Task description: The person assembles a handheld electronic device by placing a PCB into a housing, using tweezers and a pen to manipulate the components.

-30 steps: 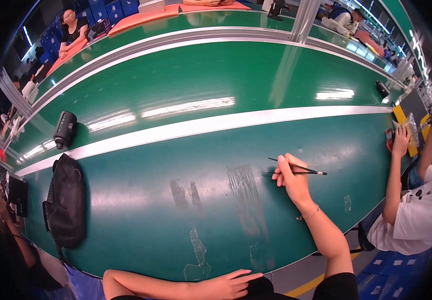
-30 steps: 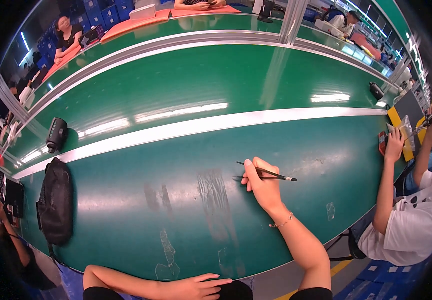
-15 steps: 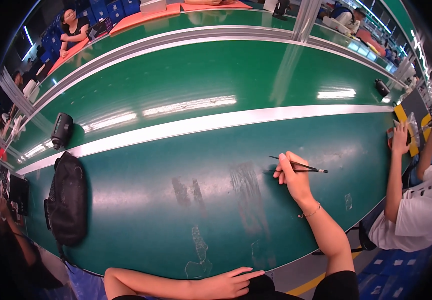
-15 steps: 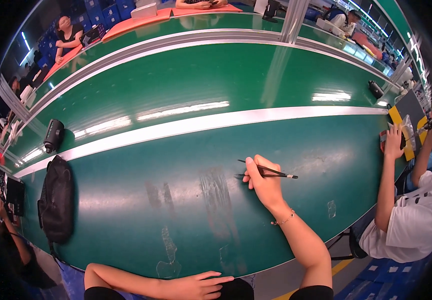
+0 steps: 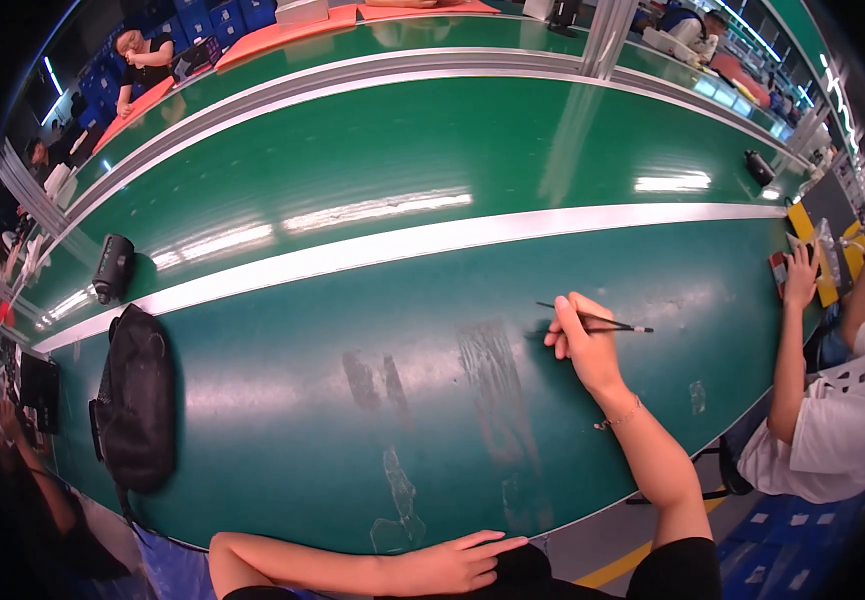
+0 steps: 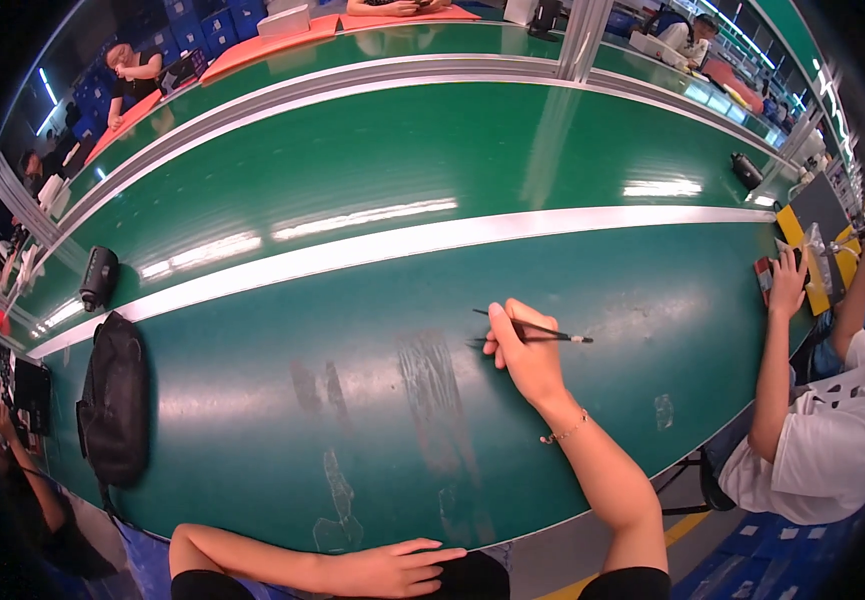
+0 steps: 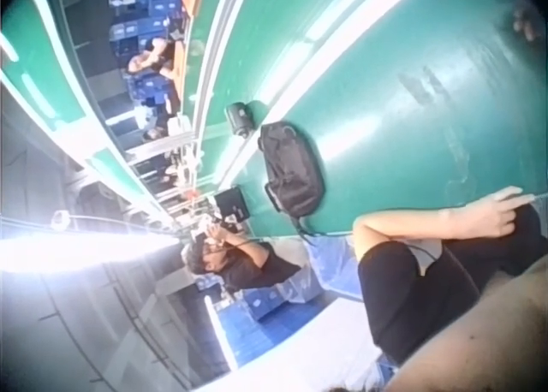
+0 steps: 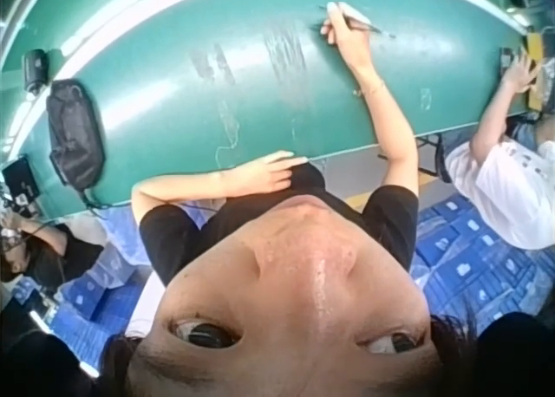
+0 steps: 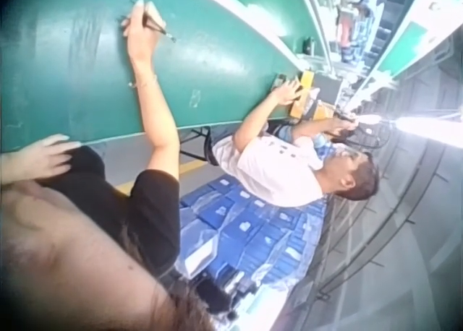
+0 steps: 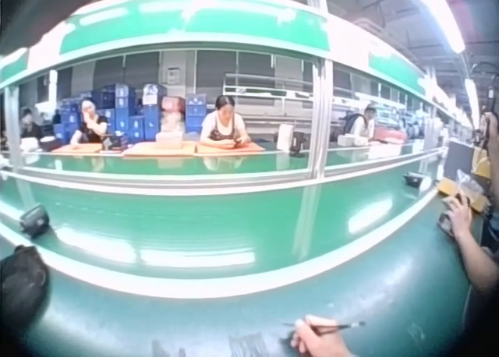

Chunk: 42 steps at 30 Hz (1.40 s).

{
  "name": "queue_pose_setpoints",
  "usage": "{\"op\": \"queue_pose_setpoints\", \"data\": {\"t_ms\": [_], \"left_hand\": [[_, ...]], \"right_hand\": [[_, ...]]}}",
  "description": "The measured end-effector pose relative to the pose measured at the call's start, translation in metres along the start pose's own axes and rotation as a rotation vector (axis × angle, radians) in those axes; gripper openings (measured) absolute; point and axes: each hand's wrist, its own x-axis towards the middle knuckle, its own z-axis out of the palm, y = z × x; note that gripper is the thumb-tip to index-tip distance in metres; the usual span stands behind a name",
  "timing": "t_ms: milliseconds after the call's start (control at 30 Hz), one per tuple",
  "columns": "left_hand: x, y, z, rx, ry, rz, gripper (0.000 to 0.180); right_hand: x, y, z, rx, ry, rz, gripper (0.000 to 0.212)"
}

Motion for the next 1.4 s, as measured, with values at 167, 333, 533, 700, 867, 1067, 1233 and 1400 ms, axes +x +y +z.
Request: {"op": "queue_pose_setpoints", "data": {"t_ms": [167, 333, 533, 700, 867, 1067, 1233, 1400], "left_hand": [[-0.001, -0.001, 0.002, -0.429, 0.237, -0.036, 0.023], [-0.016, 0.022, -0.046, -1.146, 0.505, -0.499, 0.014], [-0.123, 0.087, 0.003, -1.627, -0.233, -1.027, 0.012], [-0.102, 0.128, 0.089, -0.902, 0.357, -1.240, 0.025], [-0.100, 0.114, 0.115, -0.781, 0.519, -1.147, 0.029], [-0.105, 0.090, 0.125, -0.603, 0.494, -1.029, 0.037], [-0.107, 0.079, 0.126, -0.608, 0.373, -1.178, 0.026], [-0.108, 0.079, 0.132, -0.591, 0.377, -1.211, 0.021]], "right_hand": [[0.000, 0.000, 0.001, 0.124, 0.017, 0.050, 0.035], [-0.002, 0.004, -0.008, 0.206, 0.026, 0.068, 0.035], [-0.004, 0.002, -0.006, 0.285, 0.020, 0.042, 0.035], [-0.004, 0.006, -0.005, 0.274, 0.027, 0.033, 0.035], [-0.004, 0.005, -0.003, 0.272, 0.027, 0.028, 0.034], [-0.003, 0.007, -0.003, 0.286, 0.043, 0.014, 0.034], [-0.004, 0.004, -0.004, 0.254, 0.033, 0.023, 0.034], [-0.003, 0.005, -0.002, 0.237, 0.020, 0.014, 0.033]]}}
